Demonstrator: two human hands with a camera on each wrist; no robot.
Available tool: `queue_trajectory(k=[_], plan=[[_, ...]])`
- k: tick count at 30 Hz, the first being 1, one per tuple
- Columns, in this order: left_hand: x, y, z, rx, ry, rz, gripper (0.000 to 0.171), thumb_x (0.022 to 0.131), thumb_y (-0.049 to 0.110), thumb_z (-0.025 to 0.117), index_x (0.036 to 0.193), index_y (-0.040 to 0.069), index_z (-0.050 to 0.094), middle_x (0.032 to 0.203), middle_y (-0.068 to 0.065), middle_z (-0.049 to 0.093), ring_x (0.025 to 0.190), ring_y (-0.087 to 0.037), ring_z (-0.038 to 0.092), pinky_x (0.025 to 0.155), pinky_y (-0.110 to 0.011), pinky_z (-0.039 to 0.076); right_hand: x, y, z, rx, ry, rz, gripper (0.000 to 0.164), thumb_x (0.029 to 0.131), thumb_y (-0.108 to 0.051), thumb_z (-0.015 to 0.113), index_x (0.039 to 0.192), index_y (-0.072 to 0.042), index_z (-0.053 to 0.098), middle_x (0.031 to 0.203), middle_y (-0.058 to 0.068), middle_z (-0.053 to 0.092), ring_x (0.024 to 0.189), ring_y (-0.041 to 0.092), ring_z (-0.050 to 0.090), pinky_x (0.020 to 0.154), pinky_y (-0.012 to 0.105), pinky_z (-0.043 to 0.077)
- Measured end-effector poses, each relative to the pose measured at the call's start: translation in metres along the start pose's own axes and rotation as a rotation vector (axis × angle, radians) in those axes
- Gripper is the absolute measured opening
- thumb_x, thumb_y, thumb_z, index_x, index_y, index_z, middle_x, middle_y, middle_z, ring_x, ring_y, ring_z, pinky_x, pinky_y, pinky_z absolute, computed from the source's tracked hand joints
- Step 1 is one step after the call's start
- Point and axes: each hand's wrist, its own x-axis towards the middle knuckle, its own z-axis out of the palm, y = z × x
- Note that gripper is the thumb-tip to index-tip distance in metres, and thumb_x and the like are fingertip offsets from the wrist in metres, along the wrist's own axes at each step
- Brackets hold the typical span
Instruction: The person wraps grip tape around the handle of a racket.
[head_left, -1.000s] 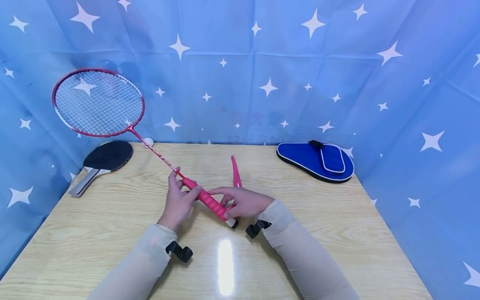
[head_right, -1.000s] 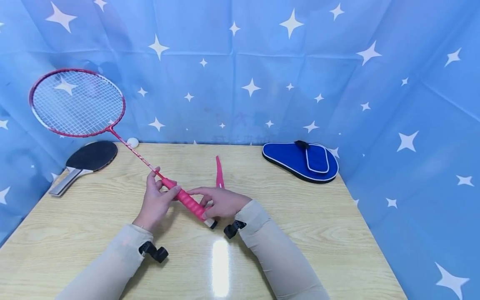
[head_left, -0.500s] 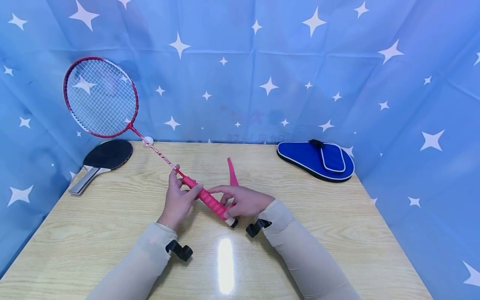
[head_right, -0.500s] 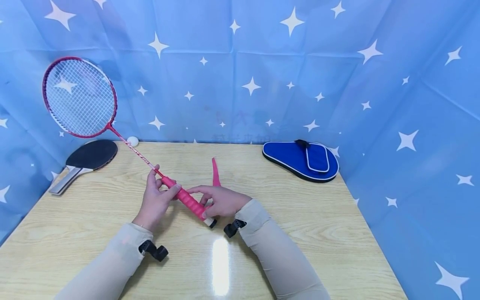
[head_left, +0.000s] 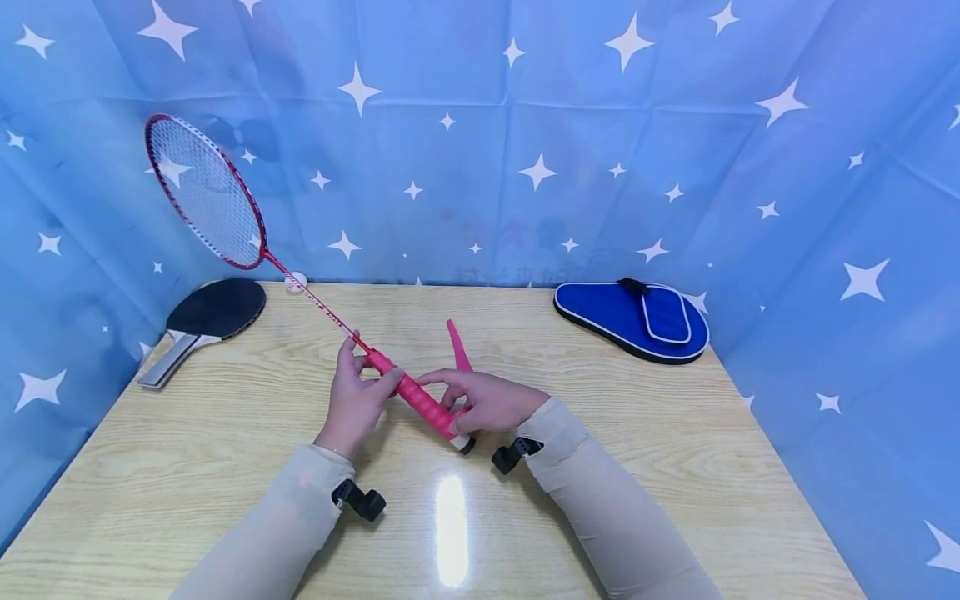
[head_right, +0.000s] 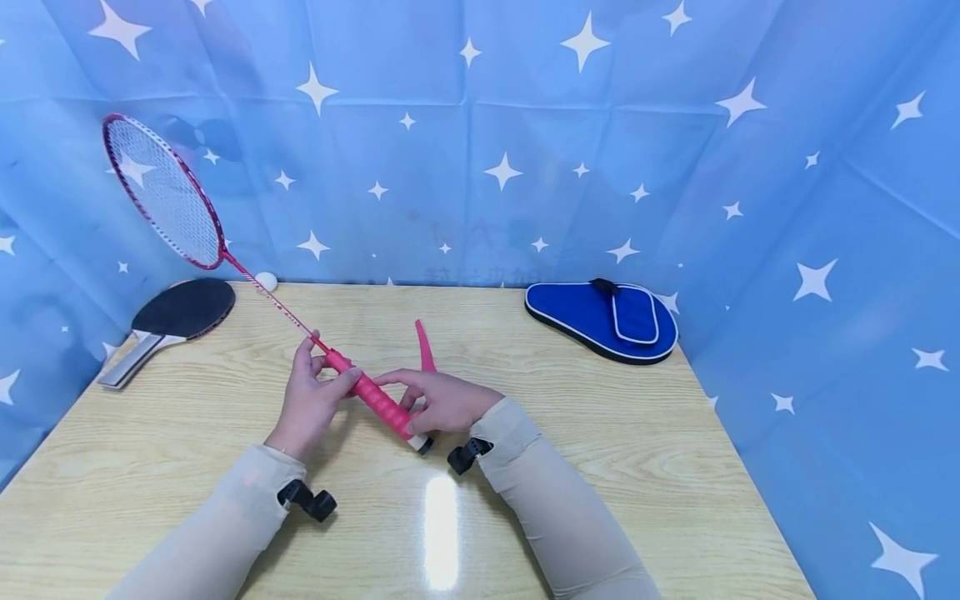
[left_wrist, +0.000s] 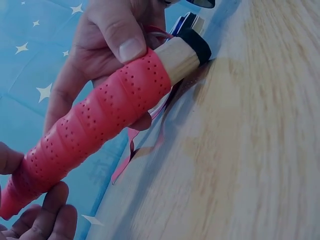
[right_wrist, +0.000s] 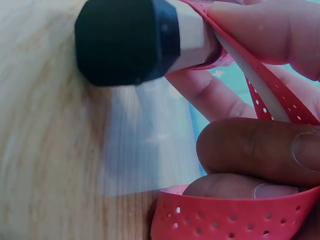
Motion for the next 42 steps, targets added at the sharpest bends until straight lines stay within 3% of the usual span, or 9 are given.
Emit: queue_trajectory(k=[7, 11, 14, 25, 32, 42], plan=[[0.0001, -0.0004, -0.0006, 0.027, 0.002, -0.029, 0.098, 0.1, 0.015, 0.073, 0.169, 0.017, 0.003, 0.133, -0.019, 0.052, 0.084, -0.013, 0.074, 0.078, -0.019, 0.061, 0.0006, -0.0001, 0.0008, -0.034, 0.011, 0.025, 0.086, 0.088, -0.012, 0.084, 0.154, -0.049, 0.043, 0.117, 0.003, 0.068, 0.096, 0.022, 0.074, 0.078, 0.039, 0.064], [0.0009, -0.0006, -0.0015, 0.009, -0.007, -0.032, 0.096, 0.101, 0.013, 0.07, 0.169, 0.018, 0.002, 0.134, -0.02, 0.051, 0.087, -0.014, 0.074, 0.081, -0.02, 0.062, -0.0002, -0.001, 0.0, -0.024, -0.01, 0.019, 0.084, 0.092, -0.009, 0.078, 0.156, -0.049, 0.041, 0.121, 0.0, 0.07, 0.099, 0.021, 0.075, 0.079, 0.037, 0.063], [0.0017, -0.0013, -0.0018, -0.01, -0.006, -0.025, 0.094, 0.101, 0.01, 0.068, 0.169, 0.016, 0.003, 0.133, -0.021, 0.052, 0.086, -0.012, 0.074, 0.081, -0.02, 0.062, -0.0004, -0.0013, -0.0006, -0.018, -0.019, -0.001, 0.082, 0.095, -0.006, 0.073, 0.158, -0.046, 0.04, 0.121, 0.001, 0.071, 0.097, 0.022, 0.076, 0.076, 0.037, 0.063], [0.001, -0.0006, 0.0004, -0.053, -0.008, -0.001, 0.078, 0.106, 0.008, 0.058, 0.165, 0.012, 0.008, 0.129, -0.023, 0.054, 0.083, -0.009, 0.074, 0.08, -0.023, 0.063, -0.001, -0.0015, -0.0007, -0.019, -0.001, 0.024, 0.084, 0.089, -0.008, 0.081, 0.155, -0.044, 0.043, 0.119, 0.002, 0.069, 0.096, 0.022, 0.075, 0.078, 0.037, 0.063], [0.0, 0.0, 0.001, -0.061, 0.001, 0.01, 0.074, 0.106, 0.003, 0.055, 0.164, 0.009, 0.01, 0.129, -0.024, 0.055, 0.087, -0.01, 0.074, 0.08, -0.023, 0.063, -0.0014, -0.0011, -0.002, 0.042, -0.026, 0.009, 0.081, 0.093, -0.003, 0.074, 0.156, -0.042, 0.042, 0.122, 0.004, 0.07, 0.097, 0.025, 0.075, 0.075, 0.036, 0.062], [0.0005, 0.0002, 0.0011, -0.069, -0.011, -0.009, 0.079, 0.103, 0.008, 0.066, 0.162, 0.016, 0.014, 0.125, -0.021, 0.054, 0.08, -0.012, 0.073, 0.078, -0.023, 0.063, -0.0003, -0.0035, -0.0005, -0.015, -0.007, 0.023, 0.087, 0.088, -0.006, 0.083, 0.155, -0.044, 0.042, 0.12, 0.005, 0.068, 0.098, 0.023, 0.074, 0.08, 0.037, 0.063]])
